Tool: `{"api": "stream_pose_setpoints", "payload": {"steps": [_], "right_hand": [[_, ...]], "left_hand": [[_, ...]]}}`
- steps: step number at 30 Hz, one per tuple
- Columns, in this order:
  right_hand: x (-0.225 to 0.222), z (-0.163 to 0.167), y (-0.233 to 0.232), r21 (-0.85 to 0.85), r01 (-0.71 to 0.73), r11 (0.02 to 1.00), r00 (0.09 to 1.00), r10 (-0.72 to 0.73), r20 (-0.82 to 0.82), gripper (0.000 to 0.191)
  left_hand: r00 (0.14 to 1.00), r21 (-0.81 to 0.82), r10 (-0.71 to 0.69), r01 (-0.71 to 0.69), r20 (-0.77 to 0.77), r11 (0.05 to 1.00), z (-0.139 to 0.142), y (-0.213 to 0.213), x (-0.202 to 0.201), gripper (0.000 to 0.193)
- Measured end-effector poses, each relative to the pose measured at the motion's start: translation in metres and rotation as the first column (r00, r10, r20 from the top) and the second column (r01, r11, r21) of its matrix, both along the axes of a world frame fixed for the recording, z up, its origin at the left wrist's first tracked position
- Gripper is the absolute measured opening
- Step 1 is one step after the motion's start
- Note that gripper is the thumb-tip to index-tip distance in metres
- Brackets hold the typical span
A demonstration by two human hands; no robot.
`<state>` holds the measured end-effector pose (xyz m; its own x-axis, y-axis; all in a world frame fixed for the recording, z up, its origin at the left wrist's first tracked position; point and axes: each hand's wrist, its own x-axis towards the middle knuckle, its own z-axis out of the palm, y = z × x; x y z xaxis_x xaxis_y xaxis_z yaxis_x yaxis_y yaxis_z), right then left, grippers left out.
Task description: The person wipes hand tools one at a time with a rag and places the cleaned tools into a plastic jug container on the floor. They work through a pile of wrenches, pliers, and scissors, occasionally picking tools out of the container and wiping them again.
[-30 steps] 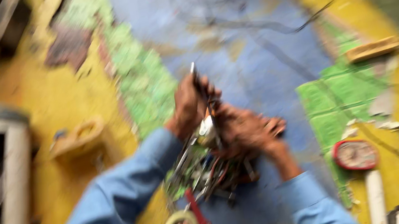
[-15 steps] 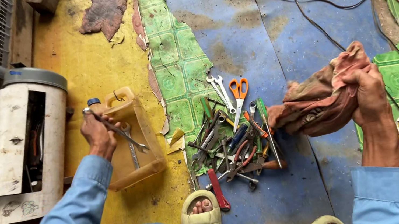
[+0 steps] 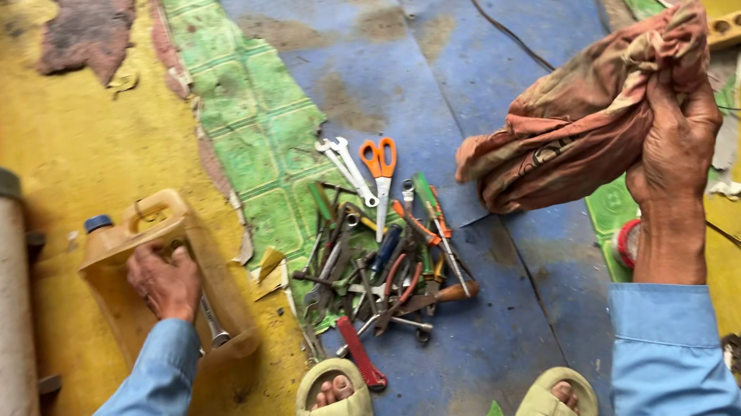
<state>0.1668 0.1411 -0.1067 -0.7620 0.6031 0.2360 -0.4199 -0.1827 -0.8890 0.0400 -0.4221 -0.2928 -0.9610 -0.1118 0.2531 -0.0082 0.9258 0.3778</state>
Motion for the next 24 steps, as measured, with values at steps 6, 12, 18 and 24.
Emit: {"api": "stream_pose_setpoints", "payload": {"steps": [6, 12, 18, 24], "right_hand": [[-0.001, -0.009, 0.002, -0.052, -0.014, 0.999, 0.989, 0.022, 0.148, 0.029], [0.006, -0.037, -0.016, 0.004, -0.073, 0.997, 0.942, 0.068, 0.327, 0.038], [0.01, -0.064, -0.039, -0.032, -0.021, 0.999, 0.868, 0.034, 0.496, 0.036], [0.006, -0.078, -0.053, 0.17, -0.134, 0.976, 0.819, 0.012, 0.574, 0.032]], "left_hand": [[0.867, 0.373, -0.494, 0.437, 0.069, 0.819, -0.004, 0.09, 0.013, 0.024], [0.703, 0.269, -0.688, 0.637, 0.182, 0.722, -0.003, 0.181, 0.025, 0.025], [0.689, 0.004, -0.679, 0.701, 0.254, 0.713, -0.002, 0.238, 0.032, 0.04], [0.617, -0.048, -0.676, 0.752, 0.403, 0.658, 0.002, 0.254, 0.029, 0.019]]}}
